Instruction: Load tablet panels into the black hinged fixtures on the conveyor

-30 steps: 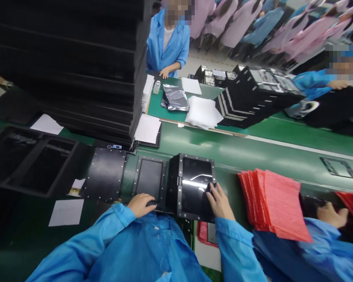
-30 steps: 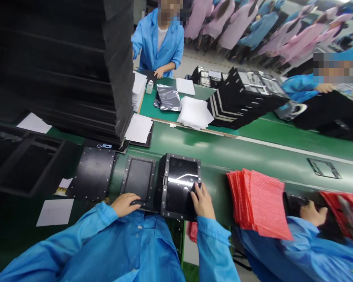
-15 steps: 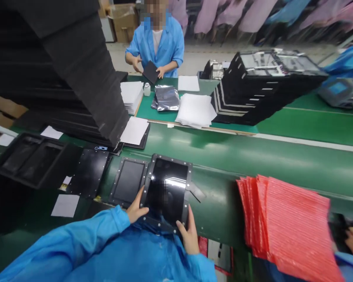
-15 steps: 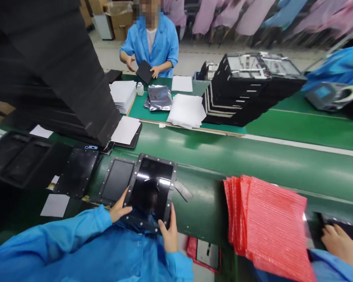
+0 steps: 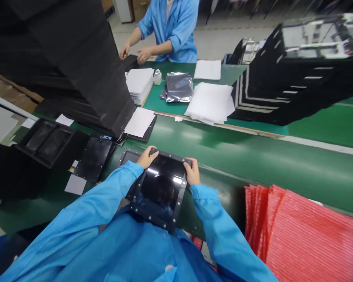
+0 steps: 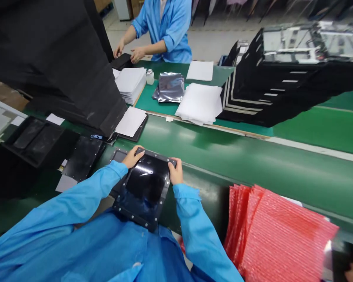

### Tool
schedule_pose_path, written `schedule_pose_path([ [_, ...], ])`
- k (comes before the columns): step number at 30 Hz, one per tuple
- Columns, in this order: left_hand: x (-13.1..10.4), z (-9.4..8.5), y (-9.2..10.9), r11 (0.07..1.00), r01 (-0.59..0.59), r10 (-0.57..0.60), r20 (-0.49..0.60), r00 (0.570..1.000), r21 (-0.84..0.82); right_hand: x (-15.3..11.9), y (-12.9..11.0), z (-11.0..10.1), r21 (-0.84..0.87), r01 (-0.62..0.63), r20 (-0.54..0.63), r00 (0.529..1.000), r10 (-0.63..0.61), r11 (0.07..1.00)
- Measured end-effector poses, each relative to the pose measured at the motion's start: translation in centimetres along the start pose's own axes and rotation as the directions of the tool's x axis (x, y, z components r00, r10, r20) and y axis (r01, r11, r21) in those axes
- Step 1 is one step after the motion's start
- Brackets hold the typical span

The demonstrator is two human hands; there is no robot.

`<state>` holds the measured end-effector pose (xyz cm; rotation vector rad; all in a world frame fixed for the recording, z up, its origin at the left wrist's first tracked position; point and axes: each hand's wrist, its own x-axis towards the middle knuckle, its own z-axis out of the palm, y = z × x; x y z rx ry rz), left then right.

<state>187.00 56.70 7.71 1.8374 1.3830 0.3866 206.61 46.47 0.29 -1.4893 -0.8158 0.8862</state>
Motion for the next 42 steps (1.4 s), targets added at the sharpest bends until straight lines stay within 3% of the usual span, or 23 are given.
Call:
schedule_pose_path([
  [3,-2.3,0.3,0.7,0.982,0.009,-0.002,-0.038,0.999,0.190,0.0,0.0,0.2,-0.016,-0.016,0.017,1.000,0.016,1.000],
  [5,-5.9,0.3,0.2,0.941,-0.143,0.125,0.077,0.989,0.306,0.0,0.1,0.3,-0.049,-0.014,0.001,1.000,0.014,0.999],
  [6,-8.2,0.2,-0.5,0.912,-0.253,0.197,0.195,0.961,0.323,-0.1,0.1,0.3,-0.074,-0.004,-0.019,1.000,0.003,0.997],
  [9,-14.9,-0.1,-3.4,0.863,-0.469,0.312,0.532,0.787,0.188,-0.4,-0.4,0.6,-0.216,0.130,-0.075,0.986,-0.149,0.968],
  [10,-16.5,-0.2,-4.3,0.867,-0.480,0.324,0.584,0.745,0.131,-0.5,-0.7,0.7,-0.288,0.201,-0.078,0.970,-0.232,0.936],
  [12,-18.3,-0.2,-5.7,0.895,-0.444,0.323,0.616,0.718,0.048,-0.6,-1.5,1.2,-0.432,0.340,-0.024,0.922,-0.387,0.836],
  [14,-18.6,0.0,-6.5,0.930,-0.368,0.293,0.625,0.723,-0.010,-0.5,-2.3,1.8,-0.509,0.461,0.119,0.874,-0.471,0.727],
  [16,-18.1,0.5,-7.0,0.958,-0.280,0.253,0.647,0.719,-0.064,-0.4,-2.8,2.4,-0.505,0.547,0.293,0.836,-0.464,0.667],
  [18,-17.5,1.0,-7.4,0.969,-0.220,0.236,0.670,0.704,-0.110,-0.2,-2.9,2.8,-0.472,0.580,0.421,0.810,-0.408,0.664],
  [20,-16.9,1.5,-7.6,0.957,-0.242,0.283,0.687,0.669,-0.158,-0.1,-2.8,2.7,-0.472,0.558,0.457,0.817,-0.351,0.683],
  [24,-15.5,1.5,-7.2,0.828,-0.501,0.508,0.716,0.478,-0.253,-0.1,-3.4,2.7,-0.573,0.493,0.415,0.863,-0.287,0.654],
  [26,-14.8,0.8,-7.1,0.739,-0.619,0.594,0.692,0.411,-0.267,-0.6,-4.3,3.4,-0.635,0.474,0.400,0.877,-0.266,0.609],
  [27,-14.5,0.2,-7.3,0.708,-0.656,0.624,0.666,0.408,-0.261,-1.0,-4.8,3.8,-0.663,0.464,0.392,0.884,-0.256,0.587],
  [29,-13.8,-1.6,-8.6,0.708,-0.674,0.641,0.592,0.489,-0.210,-2.5,-5.9,4.8,-0.709,0.438,0.364,0.898,-0.245,0.552],
  [30,-13.4,-2.8,-9.8,0.750,-0.643,0.606,0.546,0.578,-0.152,-3.5,-6.3,5.3,-0.725,0.423,0.345,0.906,-0.246,0.544],
  [31,-12.9,-3.9,-11.3,0.820,-0.569,0.523,0.489,0.698,-0.066,-4.7,-6.7,5.6,-0.736,0.403,0.320,0.915,-0.246,0.544],
  [32,-12.3,-5.1,-12.9,0.896,-0.442,0.387,0.419,0.821,0.038,-6.0,-7.0,6.0,-0.743,0.376,0.287,0.926,-0.244,0.554],
  [33,-11.7,-6.1,-14.5,0.953,-0.269,0.209,0.338,0.918,0.141,-7.5,-7.3,6.2,-0.743,0.343,0.251,0.939,-0.235,0.574],
  [34,-11.1,-6.9,-16.0,0.971,-0.083,0.024,0.254,0.967,0.224,-9.0,-7.4,6.3,-0.736,0.303,0.215,0.953,-0.215,0.605],
  [35,-10.5,-7.3,-17.3,0.958,0.081,-0.134,0.179,0.975,0.276,-10.5,-7.4,6.4,-0.720,0.257,0.180,0.966,-0.184,0.644],
  [37,-9.7,-7.4,-18.8,0.912,0.295,-0.327,0.069,0.943,0.284,-13.1,-7.2,6.5,-0.657,0.147,0.117,0.989,-0.092,0.740],
  [40,-9.1,-6.2,-18.6,0.864,0.496,-0.493,-0.059,0.868,0.079,-15.2,-6.9,6.6,-0.485,-0.041,0.067,0.994,0.083,0.874],
  [42,-8.9,-5.9,-17.6,0.813,0.573,-0.581,-0.087,0.809,-0.102,-15.5,-7.0,6.4,-0.367,-0.130,0.078,0.982,0.170,0.921],
])
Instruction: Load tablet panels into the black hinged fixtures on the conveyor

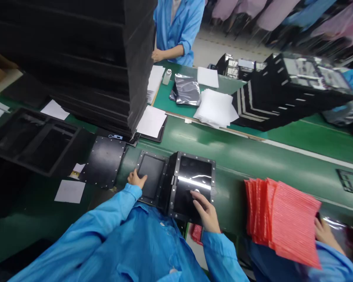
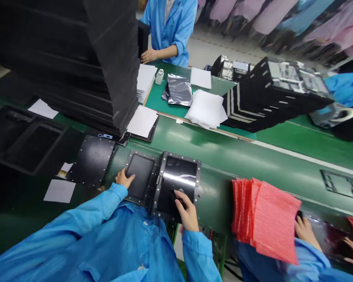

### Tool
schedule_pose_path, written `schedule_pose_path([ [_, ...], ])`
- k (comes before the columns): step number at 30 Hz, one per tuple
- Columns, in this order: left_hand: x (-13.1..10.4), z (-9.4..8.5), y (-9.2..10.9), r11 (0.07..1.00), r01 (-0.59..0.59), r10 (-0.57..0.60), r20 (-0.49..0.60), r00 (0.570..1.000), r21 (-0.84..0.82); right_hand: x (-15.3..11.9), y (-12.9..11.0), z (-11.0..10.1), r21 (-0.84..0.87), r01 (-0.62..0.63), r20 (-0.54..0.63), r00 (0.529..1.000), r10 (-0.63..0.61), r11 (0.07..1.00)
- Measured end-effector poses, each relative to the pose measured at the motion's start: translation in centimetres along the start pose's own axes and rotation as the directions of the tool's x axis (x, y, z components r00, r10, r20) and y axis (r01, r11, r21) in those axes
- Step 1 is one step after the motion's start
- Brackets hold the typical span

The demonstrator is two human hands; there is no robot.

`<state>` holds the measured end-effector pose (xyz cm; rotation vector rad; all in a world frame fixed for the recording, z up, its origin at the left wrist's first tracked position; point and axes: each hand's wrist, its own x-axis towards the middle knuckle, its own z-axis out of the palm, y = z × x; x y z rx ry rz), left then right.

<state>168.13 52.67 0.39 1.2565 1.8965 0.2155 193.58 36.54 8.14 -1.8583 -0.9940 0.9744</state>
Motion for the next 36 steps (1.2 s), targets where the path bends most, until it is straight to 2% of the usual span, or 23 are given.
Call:
schedule_pose_path([
  [2,-0.7,-0.4,0.8,0.994,-0.001,0.005,0.033,0.999,-0.107,0.2,-0.1,-0.4,0.085,-0.028,0.061,0.998,0.023,0.996],
  [4,-1.7,-1.2,1.6,0.979,-0.113,0.130,0.094,0.987,-0.168,0.5,-0.3,-1.0,0.128,-0.025,0.127,0.992,0.009,0.991],
  [6,-3.3,-2.1,2.5,0.941,-0.238,0.278,0.148,0.949,-0.240,0.7,-0.4,-1.5,0.168,-0.011,0.196,0.980,-0.023,0.986],
  [9,-7.8,-2.5,4.6,0.902,-0.337,0.378,0.119,0.918,-0.272,0.5,0.0,-1.4,0.343,-0.040,0.314,0.947,-0.075,0.939],
  [10,-10.0,-2.3,5.5,0.894,-0.384,0.411,0.082,0.908,-0.230,0.4,0.2,-1.2,0.432,-0.074,0.358,0.929,-0.096,0.899],
  [11,-12.4,-1.8,6.3,0.870,-0.464,0.478,0.057,0.876,-0.164,0.3,0.4,-0.9,0.516,-0.117,0.390,0.914,-0.111,0.849],
  [12,-14.8,-1.0,7.1,0.818,-0.570,0.575,0.059,0.816,-0.074,0.2,0.5,-0.7,0.581,-0.162,0.398,0.912,-0.104,0.798],
  [14,-19.3,1.0,8.6,0.615,-0.779,0.755,0.193,0.626,0.122,0.1,0.9,-0.5,0.653,-0.231,0.340,0.940,-0.007,0.722],
  [15,-21.0,2.2,9.1,0.498,-0.844,0.793,0.289,0.537,0.201,0.2,1.0,-0.7,0.669,-0.249,0.283,0.957,0.070,0.700],
  [16,-22.3,3.3,9.5,0.398,-0.878,0.797,0.374,0.474,0.266,0.4,1.2,-1.0,0.679,-0.258,0.223,0.964,0.142,0.688],
  [17,-23.1,4.3,9.7,0.328,-0.888,0.781,0.436,0.448,0.323,0.7,1.4,-1.4,0.684,-0.263,0.178,0.965,0.194,0.680],
  [18,-23.4,5.1,9.9,0.291,-0.880,0.756,0.474,0.452,0.375,1.1,1.6,-2.0,0.687,-0.267,0.159,0.963,0.218,0.676],
  [19,-23.5,5.7,9.9,0.283,-0.864,0.730,0.491,0.476,0.417,1.6,1.7,-2.6,0.684,-0.273,0.162,0.961,0.225,0.676],
  [22,-22.9,6.6,9.6,0.315,-0.813,0.671,0.491,0.556,0.490,3.3,2.0,-4.4,0.657,-0.284,0.202,0.959,0.200,0.698],
  [24,-22.4,6.9,9.6,0.323,-0.796,0.652,0.490,0.579,0.511,4.0,2.3,-5.7,0.652,-0.273,0.205,0.962,0.182,0.708],
  [26,-22.0,7.2,9.6,0.328,-0.787,0.645,0.485,0.591,0.522,4.2,2.9,-7.4,0.679,-0.250,0.135,0.967,0.217,0.690],
  [28,-21.8,7.8,9.3,0.332,-0.785,0.645,0.481,0.594,0.523,4.0,3.9,-9.5,0.729,-0.180,-0.025,0.957,0.288,0.660],
  [31,-21.5,9.1,8.5,0.312,-0.799,0.668,0.479,0.569,0.513,3.6,5.4,-12.7,0.752,-0.027,-0.278,0.893,0.354,0.659],
  [33,-20.5,9.3,7.9,0.273,-0.841,0.700,0.503,0.507,0.468,3.4,6.0,-14.0,0.739,0.005,-0.343,0.863,0.371,0.673],
  [35,-17.8,7.9,7.5,0.231,-0.896,0.720,0.553,0.420,0.379,3.1,6.0,-14.0,0.733,0.000,-0.348,0.859,0.375,0.680],
  [36,-15.8,6.4,7.4,0.239,-0.906,0.725,0.557,0.406,0.349,2.9,5.8,-13.6,0.731,-0.006,-0.338,0.866,0.369,0.683],
])
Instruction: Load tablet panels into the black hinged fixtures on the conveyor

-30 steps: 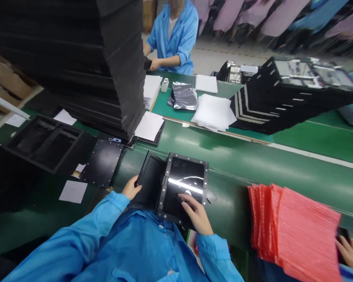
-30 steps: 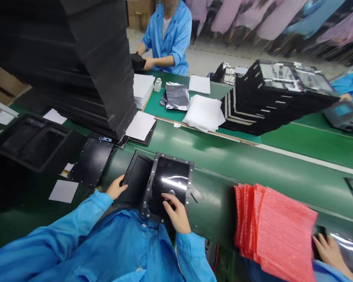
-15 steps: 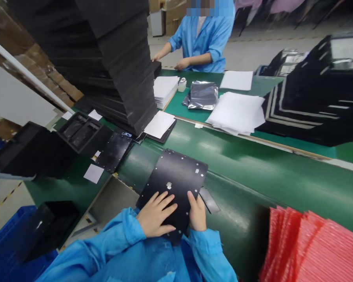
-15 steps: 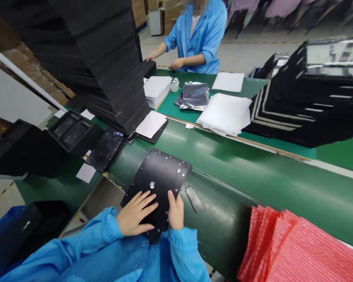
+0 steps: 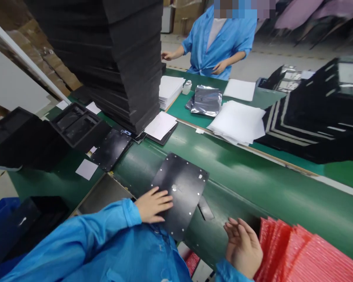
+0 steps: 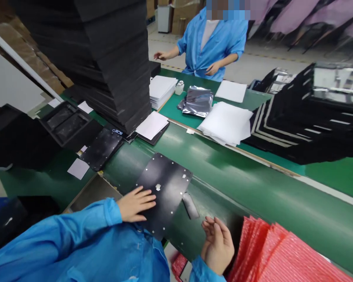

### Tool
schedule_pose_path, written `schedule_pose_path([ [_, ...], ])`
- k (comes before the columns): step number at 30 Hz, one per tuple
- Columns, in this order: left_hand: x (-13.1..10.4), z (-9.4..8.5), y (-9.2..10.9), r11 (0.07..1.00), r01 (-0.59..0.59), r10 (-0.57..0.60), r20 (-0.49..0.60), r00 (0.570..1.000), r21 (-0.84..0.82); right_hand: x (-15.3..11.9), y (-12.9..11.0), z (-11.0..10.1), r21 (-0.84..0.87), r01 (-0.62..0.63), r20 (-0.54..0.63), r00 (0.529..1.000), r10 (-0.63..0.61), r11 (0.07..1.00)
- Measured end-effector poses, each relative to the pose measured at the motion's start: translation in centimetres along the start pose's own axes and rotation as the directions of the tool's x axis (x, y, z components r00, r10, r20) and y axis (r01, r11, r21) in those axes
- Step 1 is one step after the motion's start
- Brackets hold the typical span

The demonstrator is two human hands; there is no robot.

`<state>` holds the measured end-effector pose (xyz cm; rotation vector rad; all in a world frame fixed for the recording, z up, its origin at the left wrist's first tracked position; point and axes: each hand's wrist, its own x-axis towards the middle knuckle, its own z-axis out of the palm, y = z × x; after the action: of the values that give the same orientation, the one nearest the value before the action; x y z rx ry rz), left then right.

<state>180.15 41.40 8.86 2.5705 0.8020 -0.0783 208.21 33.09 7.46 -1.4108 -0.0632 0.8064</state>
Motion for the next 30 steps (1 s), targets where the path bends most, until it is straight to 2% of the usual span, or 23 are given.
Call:
schedule_pose_path([
  [1,-0.3,-1.3,-3.1,0.999,0.038,-0.039,-0.016,0.999,-0.027,-0.5,0.3,0.5,-0.010,-0.002,0.021,1.000,0.002,1.000],
  [2,-0.8,-3.0,-6.7,0.988,0.146,-0.149,-0.054,0.987,-0.049,-1.2,0.7,1.2,-0.026,-0.003,0.052,0.999,0.004,1.000],
  [3,-1.6,-4.9,-10.6,0.941,0.330,-0.337,-0.115,0.934,-0.077,-2.0,1.1,2.1,-0.054,0.000,0.092,0.996,0.005,0.999],
  [4,-2.6,-6.9,-14.7,0.823,0.556,-0.568,-0.179,0.803,-0.116,-2.9,1.5,3.3,-0.094,0.005,0.138,0.990,0.008,0.996],
  [5,-4.0,-8.7,-18.8,0.652,0.739,-0.756,-0.229,0.614,-0.169,-3.8,1.9,4.7,-0.148,0.013,0.197,0.980,0.016,0.989],
  [7,-7.2,-11.0,-25.8,0.423,0.874,-0.893,-0.271,0.359,-0.239,-6.0,2.7,8.6,-0.273,0.042,0.348,0.936,0.058,0.961],
  [8,-8.8,-11.3,-28.4,0.334,0.902,-0.926,-0.272,0.261,-0.273,-7.1,3.3,11.0,-0.329,0.063,0.433,0.897,0.091,0.942],
  [10,-11.4,-10.1,-31.5,0.234,0.916,-0.957,-0.245,0.157,-0.325,-9.1,5.1,16.7,-0.394,0.098,0.595,0.785,0.172,0.914],
  [12,-12.9,-7.3,-31.9,0.199,0.916,-0.962,-0.247,0.115,-0.349,-10.6,8.3,22.8,-0.417,0.097,0.699,0.670,0.251,0.904],
  [13,-13.4,-5.8,-31.4,0.173,0.915,-0.963,-0.256,0.081,-0.364,-11.1,10.3,25.7,-0.436,0.079,0.715,0.636,0.291,0.897],
  [14,-13.8,-4.3,-30.7,0.138,0.912,-0.965,-0.260,0.037,-0.385,-11.4,12.4,28.3,-0.475,0.054,0.705,0.622,0.342,0.878],
  [15,-14.1,-3.0,-29.9,0.100,0.903,-0.970,-0.241,-0.005,-0.419,-11.5,14.5,30.5,-0.536,0.031,0.661,0.637,0.396,0.844],
  [16,-14.4,-2.0,-29.1,0.083,0.884,-0.979,-0.205,-0.015,-0.461,-11.5,16.4,32.3,-0.596,0.015,0.608,0.662,0.439,0.803],
  [17,-14.8,-1.2,-28.5,0.087,0.850,-0.988,-0.154,0.007,-0.519,-11.3,18.1,33.6,-0.644,0.004,0.559,0.684,0.468,0.765],
  [18,-15.1,-0.6,-28.1,0.102,0.798,-0.993,-0.103,0.050,-0.593,-10.9,19.5,34.6,-0.681,0.000,0.518,0.706,0.483,0.732],
  [20,-15.6,0.0,-28.0,0.085,0.616,-0.993,-0.012,0.121,-0.783,-10.1,20.9,35.7,-0.720,0.010,0.480,0.731,0.486,0.694],
  [21,-15.6,0.0,-28.2,0.033,0.507,-0.992,0.034,0.123,-0.861,-9.7,21.0,35.9,-0.731,0.022,0.471,0.739,0.481,0.682],
  [23,-15.4,-0.1,-28.9,-0.086,0.340,-0.989,0.122,0.086,-0.936,-9.5,20.3,36.1,-0.743,0.064,0.478,0.748,0.461,0.666],
  [24,-15.1,-0.3,-29.2,-0.121,0.301,-0.987,0.148,0.069,-0.946,-9.7,19.6,35.9,-0.742,0.092,0.492,0.748,0.446,0.664],
  [26,-14.2,-0.9,-29.3,-0.127,0.290,-0.987,0.150,0.058,-0.949,-10.7,17.5,35.2,-0.726,0.155,0.529,0.747,0.401,0.670],
  [28,-13.1,-1.5,-28.3,-0.106,0.280,-0.987,0.134,0.083,-0.954,-12.4,14.9,33.4,-0.688,0.238,0.580,0.749,0.322,0.685],
  [29,-12.5,-1.9,-27.4,-0.089,0.275,-0.986,0.124,0.111,-0.957,-13.3,13.6,32.0,-0.669,0.278,0.601,0.748,0.282,0.689],
  [30,-11.8,-2.2,-26.2,-0.061,0.264,-0.982,0.106,0.158,-0.963,-14.2,12.3,30.3,-0.655,0.312,0.616,0.747,0.249,0.688],
])
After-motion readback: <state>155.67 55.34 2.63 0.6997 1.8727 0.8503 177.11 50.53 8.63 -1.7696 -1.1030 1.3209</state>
